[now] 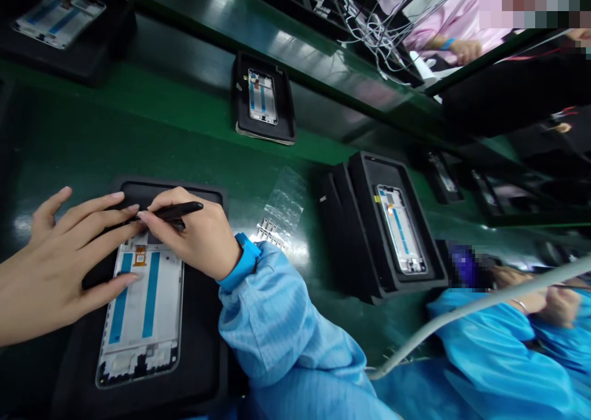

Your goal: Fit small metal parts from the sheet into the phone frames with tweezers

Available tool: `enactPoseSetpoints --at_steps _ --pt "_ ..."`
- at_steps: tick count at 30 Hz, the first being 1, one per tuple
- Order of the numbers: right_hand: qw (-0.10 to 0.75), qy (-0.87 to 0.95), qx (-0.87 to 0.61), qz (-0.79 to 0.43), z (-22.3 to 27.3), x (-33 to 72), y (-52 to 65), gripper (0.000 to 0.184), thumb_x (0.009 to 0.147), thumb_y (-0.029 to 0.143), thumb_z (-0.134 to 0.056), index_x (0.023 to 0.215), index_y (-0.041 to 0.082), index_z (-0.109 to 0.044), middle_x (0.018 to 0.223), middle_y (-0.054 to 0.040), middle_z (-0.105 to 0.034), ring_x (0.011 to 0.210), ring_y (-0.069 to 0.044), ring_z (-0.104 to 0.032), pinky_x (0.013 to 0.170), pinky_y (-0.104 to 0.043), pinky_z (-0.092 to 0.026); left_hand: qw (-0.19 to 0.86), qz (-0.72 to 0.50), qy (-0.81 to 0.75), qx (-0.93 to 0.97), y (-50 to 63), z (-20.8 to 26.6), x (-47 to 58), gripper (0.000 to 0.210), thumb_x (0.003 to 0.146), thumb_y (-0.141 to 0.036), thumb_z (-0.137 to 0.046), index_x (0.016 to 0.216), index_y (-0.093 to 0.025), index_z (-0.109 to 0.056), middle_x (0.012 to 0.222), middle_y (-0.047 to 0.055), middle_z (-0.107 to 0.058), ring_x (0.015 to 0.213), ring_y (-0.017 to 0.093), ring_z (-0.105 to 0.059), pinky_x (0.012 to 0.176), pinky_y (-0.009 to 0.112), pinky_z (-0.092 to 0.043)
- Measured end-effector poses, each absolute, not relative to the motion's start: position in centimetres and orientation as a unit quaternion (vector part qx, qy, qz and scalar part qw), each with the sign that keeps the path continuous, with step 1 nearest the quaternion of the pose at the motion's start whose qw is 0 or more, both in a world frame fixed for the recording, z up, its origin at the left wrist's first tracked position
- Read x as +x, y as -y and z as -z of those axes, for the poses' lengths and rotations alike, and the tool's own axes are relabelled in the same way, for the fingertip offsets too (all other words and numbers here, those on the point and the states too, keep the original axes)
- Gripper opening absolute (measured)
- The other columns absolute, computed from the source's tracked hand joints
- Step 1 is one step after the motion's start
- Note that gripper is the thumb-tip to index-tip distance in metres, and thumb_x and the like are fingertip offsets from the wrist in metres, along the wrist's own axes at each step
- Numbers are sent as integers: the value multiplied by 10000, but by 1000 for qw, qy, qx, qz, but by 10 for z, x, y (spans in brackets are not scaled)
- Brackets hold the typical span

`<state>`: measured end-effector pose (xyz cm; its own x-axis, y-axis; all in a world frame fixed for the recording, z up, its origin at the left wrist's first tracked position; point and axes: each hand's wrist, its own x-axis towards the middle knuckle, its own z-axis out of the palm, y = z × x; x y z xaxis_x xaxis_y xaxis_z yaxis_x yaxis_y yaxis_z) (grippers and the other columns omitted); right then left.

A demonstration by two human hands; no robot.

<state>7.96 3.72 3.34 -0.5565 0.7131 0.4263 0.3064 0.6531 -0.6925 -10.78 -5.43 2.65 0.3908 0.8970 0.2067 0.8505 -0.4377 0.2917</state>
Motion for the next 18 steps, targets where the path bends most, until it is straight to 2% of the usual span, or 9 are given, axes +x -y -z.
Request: enactPoseSetpoints --at_steps 10,14,18 --pt "356 830 -309 -297 -34 80 -38 65 843 216 -673 857 186 -618 836 3 -682 763 -105 -660 709 -213 -515 77 -176 -530 826 55 -27 -108 545 873 -487 -482 1328 -188 -499 1293 117 -592 1324 355 -412 1117 636 -143" --pt "379 800 -318 -339 -34 80 -39 77 831 208 -678 874 192 -616 850 4 -678 777 -110 -669 712 -219 -533 75 -176 -529 827 55 -26 -107 532 875 -477 -479 1321 -189 -503 1299 116 -588 1323 351 -414 1117 638 -141" --pt "359 791 -321 -378 -34 77 -40 72 840 230 -670 858 189 -613 849 6 -663 735 -100 -665 672 -208 -544 75 -176 -528 828 55 -27 -108 531 873 -472 -483 1318 -183 -502 1293 120 -589 1325 354 -410 1116 636 -143"
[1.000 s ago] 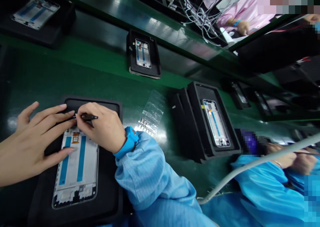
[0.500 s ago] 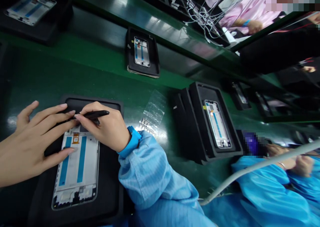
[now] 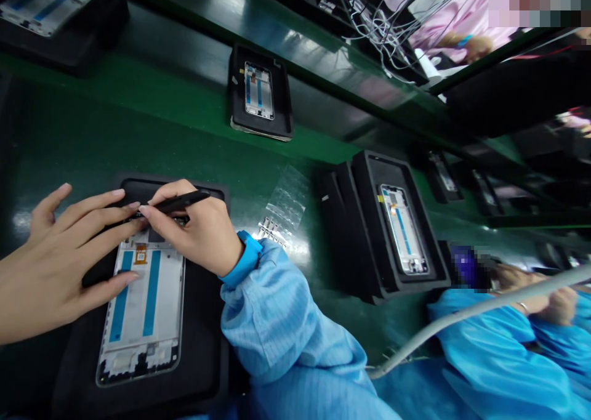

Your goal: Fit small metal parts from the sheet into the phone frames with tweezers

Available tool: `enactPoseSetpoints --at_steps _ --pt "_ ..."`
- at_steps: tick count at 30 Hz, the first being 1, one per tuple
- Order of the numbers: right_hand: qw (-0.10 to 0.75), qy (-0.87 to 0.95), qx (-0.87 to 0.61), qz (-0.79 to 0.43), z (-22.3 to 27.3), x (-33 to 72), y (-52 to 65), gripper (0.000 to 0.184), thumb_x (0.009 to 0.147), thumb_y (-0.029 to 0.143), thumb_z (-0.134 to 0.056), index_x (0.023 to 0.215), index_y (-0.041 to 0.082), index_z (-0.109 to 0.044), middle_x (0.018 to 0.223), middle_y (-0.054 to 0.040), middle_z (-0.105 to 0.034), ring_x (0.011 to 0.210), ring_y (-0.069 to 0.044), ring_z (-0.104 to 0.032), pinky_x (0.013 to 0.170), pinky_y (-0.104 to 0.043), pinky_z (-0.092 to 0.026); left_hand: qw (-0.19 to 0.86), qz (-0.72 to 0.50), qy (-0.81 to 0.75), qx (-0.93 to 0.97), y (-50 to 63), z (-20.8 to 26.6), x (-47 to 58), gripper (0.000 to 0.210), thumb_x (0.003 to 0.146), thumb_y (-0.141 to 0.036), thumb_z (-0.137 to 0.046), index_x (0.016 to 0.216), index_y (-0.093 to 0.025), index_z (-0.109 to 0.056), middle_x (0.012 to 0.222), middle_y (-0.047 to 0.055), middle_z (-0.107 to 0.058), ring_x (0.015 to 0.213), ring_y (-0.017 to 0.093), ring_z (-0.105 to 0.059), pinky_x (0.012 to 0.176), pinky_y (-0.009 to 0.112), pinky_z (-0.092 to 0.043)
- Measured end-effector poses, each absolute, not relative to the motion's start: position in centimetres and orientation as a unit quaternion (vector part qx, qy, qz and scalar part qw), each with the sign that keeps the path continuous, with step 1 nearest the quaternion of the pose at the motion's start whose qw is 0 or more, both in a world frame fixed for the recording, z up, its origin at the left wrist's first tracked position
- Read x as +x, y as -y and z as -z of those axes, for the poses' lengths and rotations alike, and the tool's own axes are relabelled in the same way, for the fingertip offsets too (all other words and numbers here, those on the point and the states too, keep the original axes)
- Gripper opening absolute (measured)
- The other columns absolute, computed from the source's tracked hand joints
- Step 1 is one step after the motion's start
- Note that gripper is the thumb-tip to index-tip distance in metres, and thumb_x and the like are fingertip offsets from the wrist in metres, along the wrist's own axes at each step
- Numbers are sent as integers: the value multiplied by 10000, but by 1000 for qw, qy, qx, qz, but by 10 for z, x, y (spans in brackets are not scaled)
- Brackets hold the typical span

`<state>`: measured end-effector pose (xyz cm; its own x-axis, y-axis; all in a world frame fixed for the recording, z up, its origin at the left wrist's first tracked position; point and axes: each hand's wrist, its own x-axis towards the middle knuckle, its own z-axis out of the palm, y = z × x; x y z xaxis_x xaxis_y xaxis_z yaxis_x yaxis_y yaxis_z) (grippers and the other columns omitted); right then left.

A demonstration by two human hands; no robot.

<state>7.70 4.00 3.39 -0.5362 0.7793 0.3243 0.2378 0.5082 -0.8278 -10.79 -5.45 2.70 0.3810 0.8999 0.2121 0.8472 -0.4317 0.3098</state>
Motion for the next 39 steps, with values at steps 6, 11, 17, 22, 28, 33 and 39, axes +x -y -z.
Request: enactPoseSetpoints --at_steps 6,11,17,22,28,33,39 --pt "348 794 -328 -375 -33 74 -39 70 848 244 -658 843 191 -614 849 9 -652 723 -95 -655 667 -205 -549 73 -172 -526 830 55 -27 -107 521 883 -471 -469 1314 -181 -500 1285 119 -592 1333 346 -401 1114 639 -136" --pt "365 783 -329 -380 -34 77 -40 67 837 221 -668 830 187 -610 822 16 -650 687 -85 -642 624 -195 -532 77 -172 -528 828 54 -27 -107 527 879 -480 -472 1321 -194 -495 1294 109 -591 1330 347 -406 1121 637 -127" --pt "353 816 -314 -334 -34 77 -40 80 850 255 -661 852 191 -613 840 7 -668 744 -104 -648 688 -223 -520 77 -171 -531 827 54 -28 -108 530 884 -488 -457 1328 -199 -476 1286 113 -594 1337 344 -401 1123 640 -138" --pt "344 814 -311 -349 -33 76 -39 65 865 256 -633 872 198 -604 851 0 -664 783 -114 -657 725 -234 -537 77 -153 -526 833 54 -28 -109 540 886 -498 -453 1329 -191 -465 1307 124 -582 1350 342 -381 1118 653 -140" --pt "330 789 -342 -391 -33 77 -40 69 865 260 -620 859 196 -595 868 -3 -655 733 -103 -654 661 -216 -554 71 -154 -526 834 54 -28 -110 543 887 -503 -445 1328 -188 -476 1320 120 -578 1346 342 -387 1114 667 -128" --pt "340 764 -344 -426 -33 79 -42 106 847 273 -645 827 186 -588 843 6 -636 627 -74 -621 576 -189 -539 82 -160 -531 828 55 -29 -108 538 872 -499 -468 1308 -188 -508 1321 120 -580 1337 359 -400 1128 651 -119" --pt "318 786 -347 -400 -33 77 -41 76 865 263 -617 854 191 -599 865 -3 -646 738 -105 -655 673 -212 -558 72 -156 -526 833 55 -28 -109 547 879 -508 -456 1315 -180 -503 1316 119 -584 1334 355 -403 1117 667 -129"
